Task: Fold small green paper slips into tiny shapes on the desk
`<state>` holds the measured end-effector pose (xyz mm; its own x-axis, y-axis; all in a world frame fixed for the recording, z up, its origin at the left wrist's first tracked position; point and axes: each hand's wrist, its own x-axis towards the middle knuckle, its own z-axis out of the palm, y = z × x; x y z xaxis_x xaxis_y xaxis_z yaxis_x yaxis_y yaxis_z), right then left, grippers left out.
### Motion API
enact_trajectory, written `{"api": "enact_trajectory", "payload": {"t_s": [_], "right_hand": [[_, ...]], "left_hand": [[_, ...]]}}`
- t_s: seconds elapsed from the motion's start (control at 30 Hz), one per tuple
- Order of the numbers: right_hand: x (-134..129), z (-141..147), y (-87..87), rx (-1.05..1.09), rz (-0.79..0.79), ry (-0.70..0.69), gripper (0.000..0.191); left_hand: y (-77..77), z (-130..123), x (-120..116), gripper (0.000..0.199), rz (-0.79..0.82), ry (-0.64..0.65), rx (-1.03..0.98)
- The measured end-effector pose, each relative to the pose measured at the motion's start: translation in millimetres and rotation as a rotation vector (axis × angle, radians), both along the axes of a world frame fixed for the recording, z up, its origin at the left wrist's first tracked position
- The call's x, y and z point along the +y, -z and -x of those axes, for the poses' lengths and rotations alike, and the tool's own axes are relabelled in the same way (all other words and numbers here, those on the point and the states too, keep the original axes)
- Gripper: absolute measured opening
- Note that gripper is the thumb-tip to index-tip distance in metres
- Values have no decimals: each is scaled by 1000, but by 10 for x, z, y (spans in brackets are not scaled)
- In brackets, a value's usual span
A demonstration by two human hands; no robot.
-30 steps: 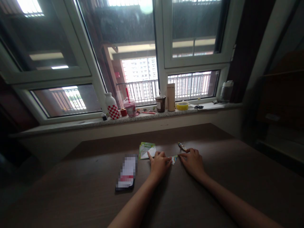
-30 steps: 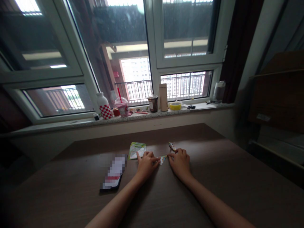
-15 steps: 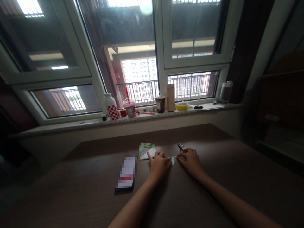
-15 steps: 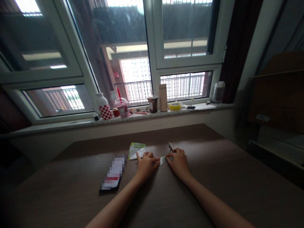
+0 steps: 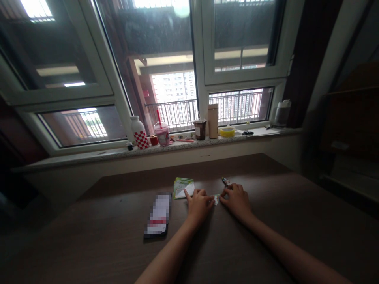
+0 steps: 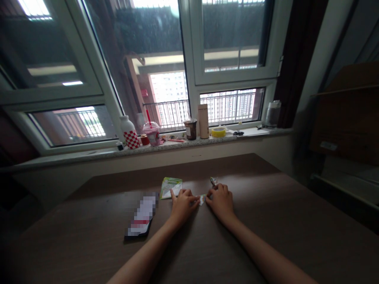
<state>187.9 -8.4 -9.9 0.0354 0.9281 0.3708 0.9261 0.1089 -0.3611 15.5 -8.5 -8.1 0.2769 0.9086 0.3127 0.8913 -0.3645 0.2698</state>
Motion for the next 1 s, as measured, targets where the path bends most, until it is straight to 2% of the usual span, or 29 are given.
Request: {"api": "enact_trajectory", "payload": {"t_s": [0.3,0.8,0.93,1.0], "right_hand": [[-25,1,13,25,62,-16,26],[-44,-43,107,54,45,-66,47],[-49,-64,115,94,37,-83,44],[-43,-78,109,131,39,-80,37]], "left_hand": [[-13,-7,-3,19,-14,-1,-9],[-83,-14,-48,21,24,-8,-9],[-69,-7,-36,20,25,-4,-16],[-67,-10,-31,21,27,-5,-18]]}}
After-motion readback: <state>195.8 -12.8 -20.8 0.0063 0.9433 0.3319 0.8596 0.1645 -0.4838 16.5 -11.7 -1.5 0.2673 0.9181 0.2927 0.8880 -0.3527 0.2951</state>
